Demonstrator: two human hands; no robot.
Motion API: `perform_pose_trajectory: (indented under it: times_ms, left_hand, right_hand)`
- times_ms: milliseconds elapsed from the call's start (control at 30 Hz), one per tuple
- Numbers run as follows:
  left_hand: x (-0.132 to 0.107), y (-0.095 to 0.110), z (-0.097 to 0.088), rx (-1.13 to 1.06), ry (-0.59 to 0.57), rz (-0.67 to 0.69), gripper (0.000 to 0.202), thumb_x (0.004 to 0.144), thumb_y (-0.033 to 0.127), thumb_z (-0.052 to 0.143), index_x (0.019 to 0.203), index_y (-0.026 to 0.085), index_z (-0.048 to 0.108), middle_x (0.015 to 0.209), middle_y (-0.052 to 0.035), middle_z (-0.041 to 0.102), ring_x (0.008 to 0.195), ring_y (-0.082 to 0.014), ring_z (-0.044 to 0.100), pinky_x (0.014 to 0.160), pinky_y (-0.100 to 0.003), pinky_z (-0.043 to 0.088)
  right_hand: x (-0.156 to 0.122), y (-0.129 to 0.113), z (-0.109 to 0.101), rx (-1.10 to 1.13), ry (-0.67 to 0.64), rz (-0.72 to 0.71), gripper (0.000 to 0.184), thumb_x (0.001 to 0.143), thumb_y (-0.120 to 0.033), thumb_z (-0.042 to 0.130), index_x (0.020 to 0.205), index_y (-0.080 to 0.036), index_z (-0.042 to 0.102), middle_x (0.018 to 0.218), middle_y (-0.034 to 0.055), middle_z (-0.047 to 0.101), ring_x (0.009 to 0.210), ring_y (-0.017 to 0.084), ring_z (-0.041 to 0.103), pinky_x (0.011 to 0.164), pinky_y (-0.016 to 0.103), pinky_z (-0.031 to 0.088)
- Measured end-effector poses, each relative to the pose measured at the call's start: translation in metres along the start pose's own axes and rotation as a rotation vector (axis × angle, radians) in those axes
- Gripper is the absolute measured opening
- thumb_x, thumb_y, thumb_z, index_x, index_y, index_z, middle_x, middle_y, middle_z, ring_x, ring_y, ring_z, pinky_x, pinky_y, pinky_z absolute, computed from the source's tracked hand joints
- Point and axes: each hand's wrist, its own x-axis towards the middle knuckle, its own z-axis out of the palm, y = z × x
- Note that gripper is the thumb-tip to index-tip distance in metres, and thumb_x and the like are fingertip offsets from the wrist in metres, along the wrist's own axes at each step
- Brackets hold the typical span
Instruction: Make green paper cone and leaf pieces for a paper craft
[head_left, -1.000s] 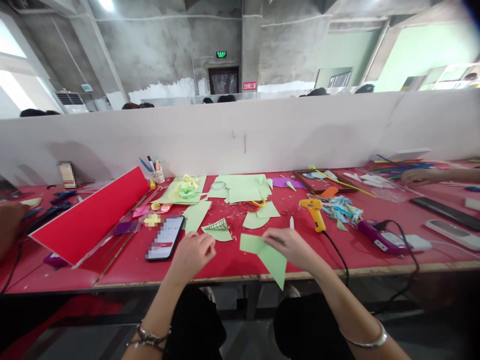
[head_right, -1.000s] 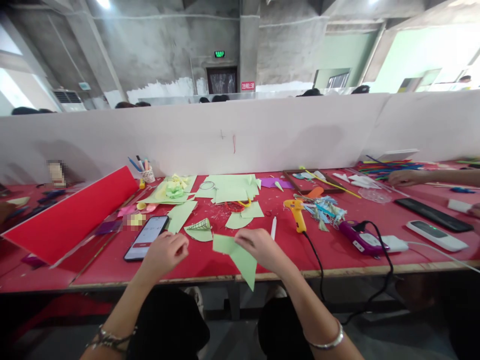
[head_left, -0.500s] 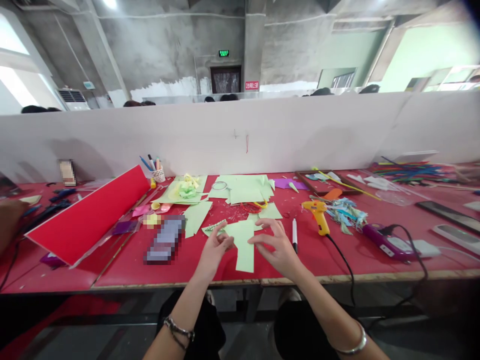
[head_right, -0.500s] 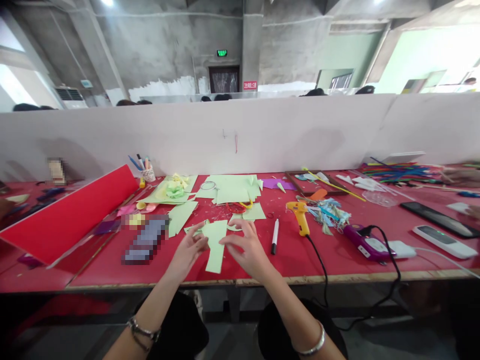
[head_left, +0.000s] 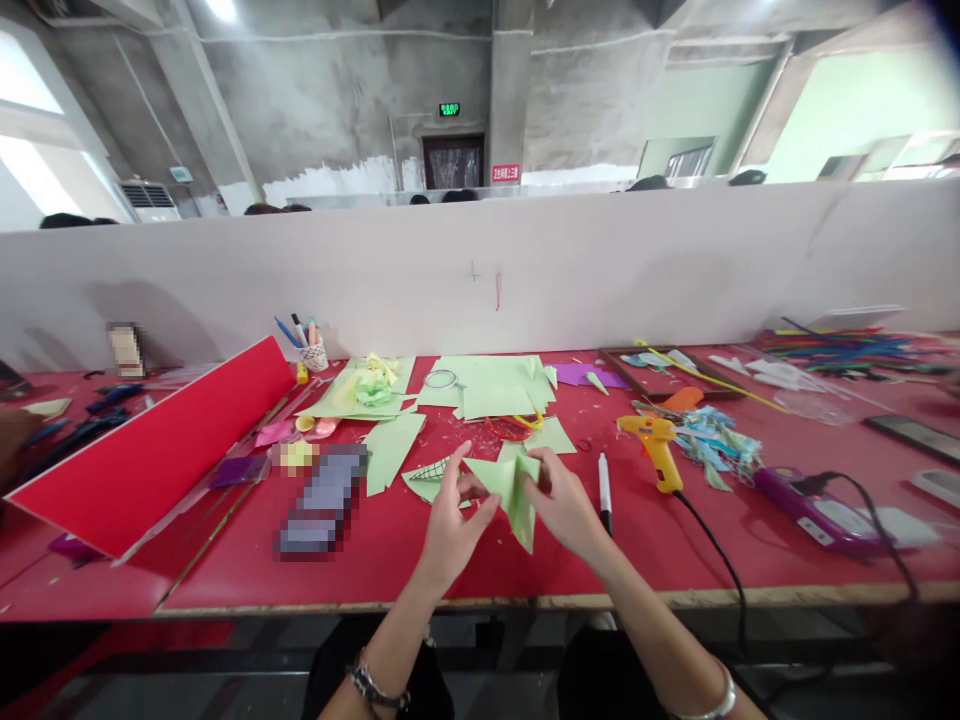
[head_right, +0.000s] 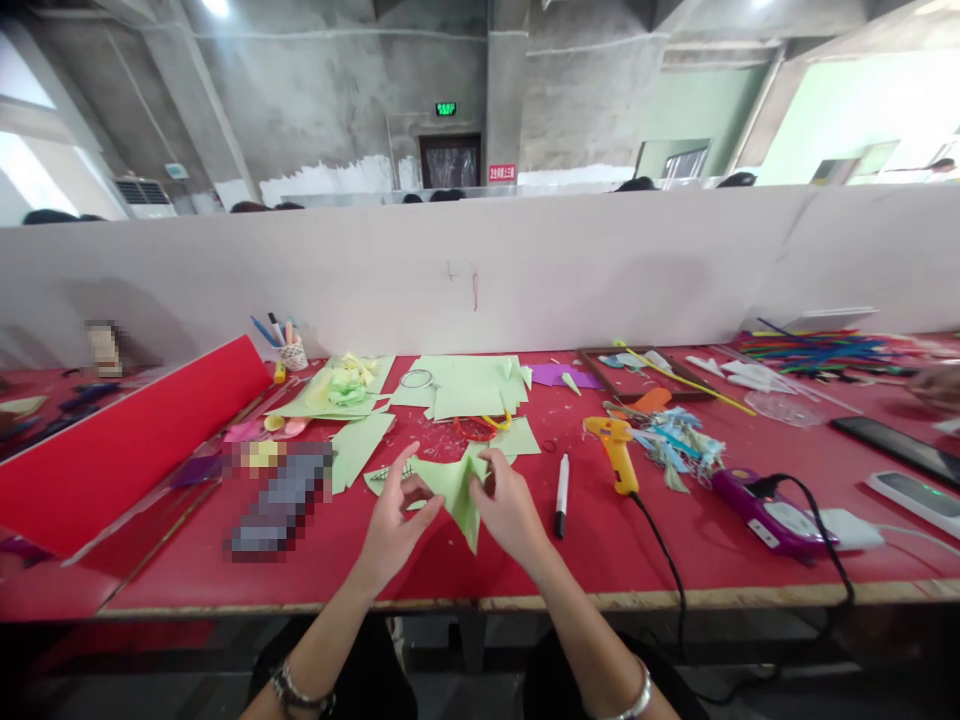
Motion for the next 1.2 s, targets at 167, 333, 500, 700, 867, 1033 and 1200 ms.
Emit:
perform_pose_trajectory:
  times_ms: [167,333,500,700,867,1033,1200]
  left_hand:
    - [0.009,0.002,-0.040,0.306,0.080,0.049,0.055,0.080,0.034,0.048,0.129,0.023,0.028,0.095,-0.0056,0.060,0.098,-0.0187,0.053,0.087,-0.033,0.038]
    - [0.030,-0.010,-0.139,0.951,0.361,0.011,0.044,0.085,0.027,0.031,0.128,0.018,0.032,0.098,-0.0074,0.065,0.107,-0.0221,0.050,0.102,-0.048,0.008]
    - [0.039,-0.039,-0.192,1.325,0.176,-0.187,0.038,0.084,0.025,0.030,0.117,0.016,0.047,0.091,-0.0086,0.068,0.095,-0.0218,0.058,0.101,-0.050,0.001]
    - [0.036,0.004,-0.143,1.098,0.152,0.053,0.037,0.087,0.031,0.028,0.118,0.019,0.043,0.109,-0.0081,0.059,0.107,-0.0211,0.048,0.098,-0.042,0.022]
    - [0.026,0.051,-0.055,0.955,-0.048,0.342,0.040,0.084,0.030,0.039,0.124,0.024,0.038,0.114,-0.0070,0.054,0.106,-0.0224,0.048,0.088,-0.035,0.036]
    - [0.039,0.036,-0.006,1.006,-0.121,0.361,0.037,0.084,0.020,0.038,0.121,0.019,0.041,0.110,-0.0086,0.058,0.102,-0.0233,0.051,0.093,-0.041,0.030]
    - [0.057,0.019,-0.005,0.932,-0.101,0.226,0.017,0.086,0.025,0.036,0.086,0.019,0.052,0.072,-0.0011,0.062,0.067,-0.0174,0.057,0.078,-0.036,0.036]
  right_hand:
    - [0.010,0.014,-0.010,-0.106,0.005,-0.005,0.017,0.077,-0.030,0.043,0.064,-0.019,0.042,0.052,-0.0044,0.041,0.048,0.011,0.041,0.046,0.022,0.031]
    - [0.016,0.025,-0.024,-0.024,0.012,-0.002,0.019,0.077,-0.034,0.043,0.065,-0.018,0.046,0.054,-0.0031,0.043,0.050,0.011,0.042,0.046,0.022,0.033]
    - [0.023,0.019,-0.033,0.073,-0.007,-0.009,0.018,0.076,-0.034,0.044,0.072,-0.017,0.051,0.061,0.0007,0.053,0.057,0.014,0.049,0.049,0.023,0.037]
    - [0.027,0.000,-0.026,-0.115,0.038,-0.015,0.019,0.077,-0.033,0.043,0.064,-0.019,0.044,0.052,-0.0030,0.043,0.048,0.011,0.039,0.046,0.022,0.030]
    - [0.028,-0.011,-0.014,-0.328,0.008,-0.117,0.024,0.076,-0.030,0.044,0.057,-0.021,0.035,0.045,-0.0062,0.030,0.042,0.009,0.027,0.043,0.022,0.021]
    - [0.029,-0.011,-0.013,-0.156,-0.103,-0.114,0.020,0.078,-0.028,0.043,0.060,-0.020,0.039,0.050,-0.0054,0.034,0.046,0.009,0.030,0.044,0.021,0.024]
    - [0.030,-0.002,-0.014,0.058,-0.144,-0.045,0.021,0.079,-0.032,0.044,0.063,-0.019,0.040,0.053,-0.0057,0.031,0.048,0.008,0.028,0.044,0.021,0.023]
